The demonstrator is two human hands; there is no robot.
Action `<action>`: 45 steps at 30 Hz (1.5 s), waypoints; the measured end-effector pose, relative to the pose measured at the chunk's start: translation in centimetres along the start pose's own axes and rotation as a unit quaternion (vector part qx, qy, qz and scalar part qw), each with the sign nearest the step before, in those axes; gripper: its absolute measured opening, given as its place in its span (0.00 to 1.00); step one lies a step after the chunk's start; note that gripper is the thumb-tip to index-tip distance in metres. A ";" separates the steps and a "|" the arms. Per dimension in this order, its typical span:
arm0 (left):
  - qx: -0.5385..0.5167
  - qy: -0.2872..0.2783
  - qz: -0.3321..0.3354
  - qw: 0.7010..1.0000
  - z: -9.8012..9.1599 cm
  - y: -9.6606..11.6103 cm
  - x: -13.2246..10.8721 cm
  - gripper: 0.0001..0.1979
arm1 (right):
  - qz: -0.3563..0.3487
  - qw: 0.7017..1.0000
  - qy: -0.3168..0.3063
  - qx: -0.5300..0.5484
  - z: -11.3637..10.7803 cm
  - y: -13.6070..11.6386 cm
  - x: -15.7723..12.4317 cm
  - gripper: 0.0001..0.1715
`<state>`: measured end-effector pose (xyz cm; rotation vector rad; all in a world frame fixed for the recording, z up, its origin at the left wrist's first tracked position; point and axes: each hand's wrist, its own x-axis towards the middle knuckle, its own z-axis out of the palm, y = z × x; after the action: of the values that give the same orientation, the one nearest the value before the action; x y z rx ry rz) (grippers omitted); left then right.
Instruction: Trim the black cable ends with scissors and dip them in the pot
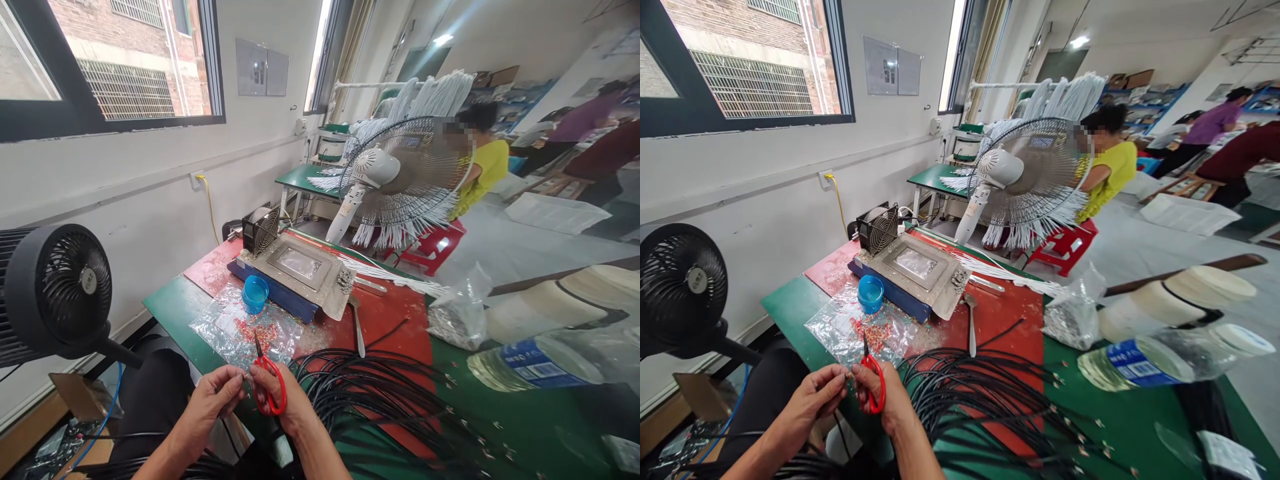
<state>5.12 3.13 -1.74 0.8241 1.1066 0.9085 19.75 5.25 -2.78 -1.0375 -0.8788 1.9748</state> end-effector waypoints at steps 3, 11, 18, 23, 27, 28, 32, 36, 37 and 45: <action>0.010 0.006 0.008 1.000 0.0 -0.1 0.2 0.19 | -0.004 1.000 0.007 -0.007 0.1 0.0 0.0 0.24; 0.017 0.030 0.010 0.999 0.1 0.4 -0.1 0.22 | -0.081 0.989 0.053 -0.108 -0.1 0.3 0.0 0.26; -0.012 0.038 0.007 0.999 -0.3 -0.5 0.1 0.18 | -0.164 0.946 0.101 -0.262 0.0 0.6 0.1 0.22; -0.082 0.054 -0.009 0.995 -0.4 -0.4 0.1 0.15 | -0.225 0.906 0.108 -0.341 0.2 0.3 -0.2 0.18; -0.196 0.062 -0.058 0.977 -0.4 0.3 -0.1 0.12 | -0.345 0.829 0.135 -0.419 0.4 0.7 -0.4 0.14; -0.226 0.062 -0.073 0.969 -0.5 0.5 -0.1 0.11 | -0.385 0.801 0.138 -0.437 0.5 0.8 -0.4 0.13; -0.334 0.072 -0.108 0.934 -0.9 0.8 -0.5 0.09 | -0.528 0.679 0.120 -0.496 1.3 1.5 -0.6 0.08; -0.391 0.077 -0.121 0.909 -0.8 0.8 -0.9 0.05 | -0.579 0.584 0.088 -0.562 2.2 1.6 -0.9 0.11; -0.400 0.076 -0.127 0.905 -0.8 0.8 -1.0 0.04 | -0.583 0.569 0.082 -0.574 2.4 1.6 -1.0 0.11; -0.313 0.071 -0.100 0.942 -2.6 1.0 -0.9 0.15 | -0.610 0.577 0.134 -0.526 2.3 0.6 -1.4 0.09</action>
<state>2.29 2.93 -1.17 0.1192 0.9197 1.0749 18.24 3.24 -1.71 -0.7658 -1.9209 -0.0307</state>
